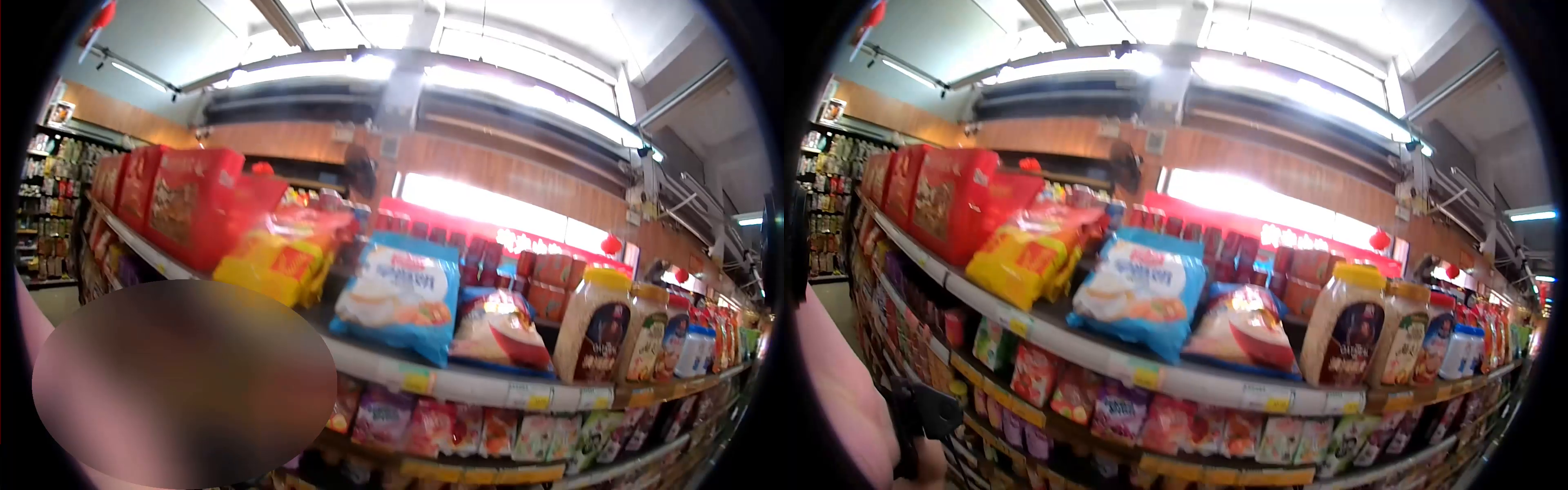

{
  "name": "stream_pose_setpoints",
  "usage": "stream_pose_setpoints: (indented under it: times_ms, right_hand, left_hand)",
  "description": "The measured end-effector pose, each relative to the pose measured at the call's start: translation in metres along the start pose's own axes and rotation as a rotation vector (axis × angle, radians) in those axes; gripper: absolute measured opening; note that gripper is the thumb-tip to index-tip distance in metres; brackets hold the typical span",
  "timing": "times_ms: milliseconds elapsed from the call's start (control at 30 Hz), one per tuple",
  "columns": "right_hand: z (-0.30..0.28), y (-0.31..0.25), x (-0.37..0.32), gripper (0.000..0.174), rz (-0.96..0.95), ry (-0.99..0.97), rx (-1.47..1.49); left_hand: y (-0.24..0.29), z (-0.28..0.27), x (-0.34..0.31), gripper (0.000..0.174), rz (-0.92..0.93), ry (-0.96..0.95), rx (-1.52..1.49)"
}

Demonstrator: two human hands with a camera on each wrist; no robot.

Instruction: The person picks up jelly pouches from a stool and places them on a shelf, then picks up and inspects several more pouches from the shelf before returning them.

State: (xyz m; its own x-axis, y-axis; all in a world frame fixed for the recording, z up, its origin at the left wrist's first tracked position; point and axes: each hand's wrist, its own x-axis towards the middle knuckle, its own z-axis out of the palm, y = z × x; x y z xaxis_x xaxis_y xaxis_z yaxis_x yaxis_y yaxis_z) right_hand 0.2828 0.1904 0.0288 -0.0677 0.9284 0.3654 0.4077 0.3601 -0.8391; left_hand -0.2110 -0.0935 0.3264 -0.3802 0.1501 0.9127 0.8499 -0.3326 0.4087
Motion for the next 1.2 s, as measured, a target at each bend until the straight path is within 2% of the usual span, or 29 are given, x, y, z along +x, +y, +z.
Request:
stream_pose_setpoints:
  times_ms: [33,167,267,333,367,400,433,567,733,833,867,900,933,1000,1100,1200]
  right_hand:
    - [-0.015,-0.003,-0.013,0.049,0.021,0.014,-0.049]
    - [-0.024,-0.075,-0.036,0.039,0.024,0.046,-0.2]
    - [-0.027,-0.054,-0.036,0.038,0.069,-0.008,-0.25]
    - [-0.013,-0.041,-0.031,0.024,-0.075,0.269,-0.228]
    - [-0.015,-0.066,-0.033,0.021,0.014,0.235,-0.222]
    - [-0.014,-0.048,-0.032,0.022,-0.078,0.25,-0.225]
    - [-0.015,-0.057,-0.034,0.019,-0.052,0.234,-0.254]
    - [-0.01,-0.033,-0.03,0.018,-0.246,0.29,-0.277]
    - [-0.007,-0.043,-0.034,0.016,-0.193,0.267,-0.319]
    - [-0.007,-0.031,-0.031,0.018,-0.304,0.272,-0.37]
    - [-0.007,-0.035,-0.033,0.017,-0.299,0.281,-0.375]
    - [-0.009,-0.052,-0.038,0.019,-0.135,0.209,-0.336]
    - [-0.005,-0.06,-0.043,0.017,-0.222,0.276,-0.354]
    - [-0.001,-0.079,-0.057,0.017,-0.146,0.35,-0.294]
    - [0.004,-0.098,-0.09,0.018,-0.152,0.399,-0.185]
    - [0.006,-0.097,-0.142,0.017,-0.021,0.364,-0.09]
  left_hand:
    - [-0.001,0.002,-0.001,0.042,-0.007,-0.012,-0.002]
    - [-0.005,0.003,-0.006,0.043,-0.015,-0.049,0.001]
    - [-0.007,0.004,-0.008,0.043,-0.014,-0.065,-0.004]
    - [-0.009,0.006,-0.008,0.043,-0.015,-0.08,-0.008]
    - [-0.01,0.008,-0.009,0.043,-0.011,-0.082,-0.015]
    - [-0.011,0.009,-0.01,0.043,-0.014,-0.084,-0.021]
    - [-0.013,0.01,-0.01,0.043,-0.013,-0.089,-0.021]
    - [-0.018,0.015,-0.015,0.043,-0.015,-0.099,-0.04]
    - [-0.026,0.022,-0.025,0.043,0.003,-0.099,-0.049]
    - [-0.029,0.022,-0.033,0.043,-0.005,-0.086,-0.06]
    - [-0.03,0.02,-0.036,0.043,-0.014,-0.083,-0.064]
    - [-0.029,0.021,-0.039,0.043,-0.022,-0.091,-0.076]
    - [-0.03,0.019,-0.04,0.043,-0.024,-0.099,-0.084]
    - [-0.028,0.014,-0.049,0.043,-0.018,-0.11,-0.096]
    - [-0.026,0.003,-0.076,0.044,-0.02,-0.112,-0.116]
    - [-0.024,-0.006,-0.111,0.044,-0.039,-0.117,-0.134]
